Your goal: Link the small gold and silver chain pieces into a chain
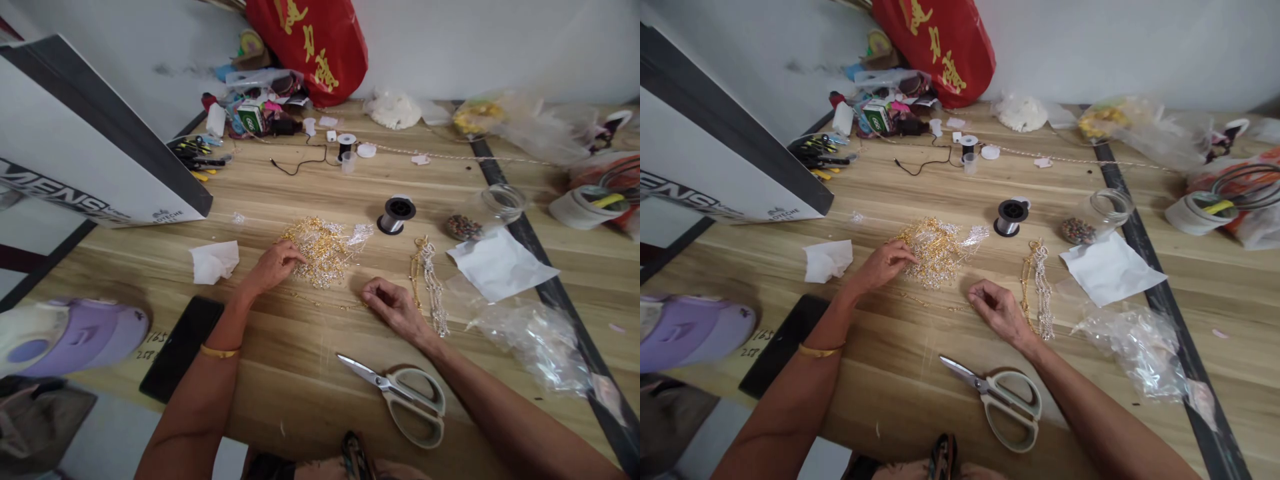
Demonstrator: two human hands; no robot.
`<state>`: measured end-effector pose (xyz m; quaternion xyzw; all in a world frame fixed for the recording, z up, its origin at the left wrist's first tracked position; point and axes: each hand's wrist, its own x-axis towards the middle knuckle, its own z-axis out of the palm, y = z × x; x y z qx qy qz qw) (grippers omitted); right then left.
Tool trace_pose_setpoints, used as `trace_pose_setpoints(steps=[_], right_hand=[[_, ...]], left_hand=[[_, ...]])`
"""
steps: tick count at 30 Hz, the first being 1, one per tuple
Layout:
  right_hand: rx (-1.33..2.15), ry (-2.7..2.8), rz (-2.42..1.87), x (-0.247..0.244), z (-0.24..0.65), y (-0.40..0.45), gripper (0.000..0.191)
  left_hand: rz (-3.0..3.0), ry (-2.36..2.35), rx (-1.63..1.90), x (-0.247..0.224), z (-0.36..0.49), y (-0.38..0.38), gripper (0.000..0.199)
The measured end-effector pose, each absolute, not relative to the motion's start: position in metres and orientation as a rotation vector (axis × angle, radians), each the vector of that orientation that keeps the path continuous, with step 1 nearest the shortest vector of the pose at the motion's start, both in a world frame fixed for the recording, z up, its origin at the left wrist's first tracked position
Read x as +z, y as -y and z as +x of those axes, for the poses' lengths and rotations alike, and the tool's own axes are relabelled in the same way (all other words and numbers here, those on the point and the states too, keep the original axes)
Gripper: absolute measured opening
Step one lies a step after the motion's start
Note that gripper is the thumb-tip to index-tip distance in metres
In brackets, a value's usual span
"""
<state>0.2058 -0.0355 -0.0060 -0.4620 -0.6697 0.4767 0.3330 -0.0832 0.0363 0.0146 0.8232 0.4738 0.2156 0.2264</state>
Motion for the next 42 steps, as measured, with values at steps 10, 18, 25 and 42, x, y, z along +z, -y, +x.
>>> trace_pose_setpoints(steps=[10,18,25,42], right_hand=[[1.241,1.764,-1.194,-0.008,0.207,0.035,0.024],[1.233,1.762,-1.198,-0.008,0.206,0.036,0.023],[1.224,1.762,-1.192,-0.008,0.206,0.036,0.024],[1.229,1.759,-1.201,-0.007,0.205,0.036,0.025]], left_hand=[[2.283,-1.345,0.548,0.014,-0.082,-0.035,0.035],[2.252,-1.379,0.629,0.016,-0.086,-0.038,0.035],[2.292,-1.400,0.604,0.012,-0.084,-0.037,0.036],[2.373,-1.411,0.630,0.006,-0.084,-0.038,0.031]])
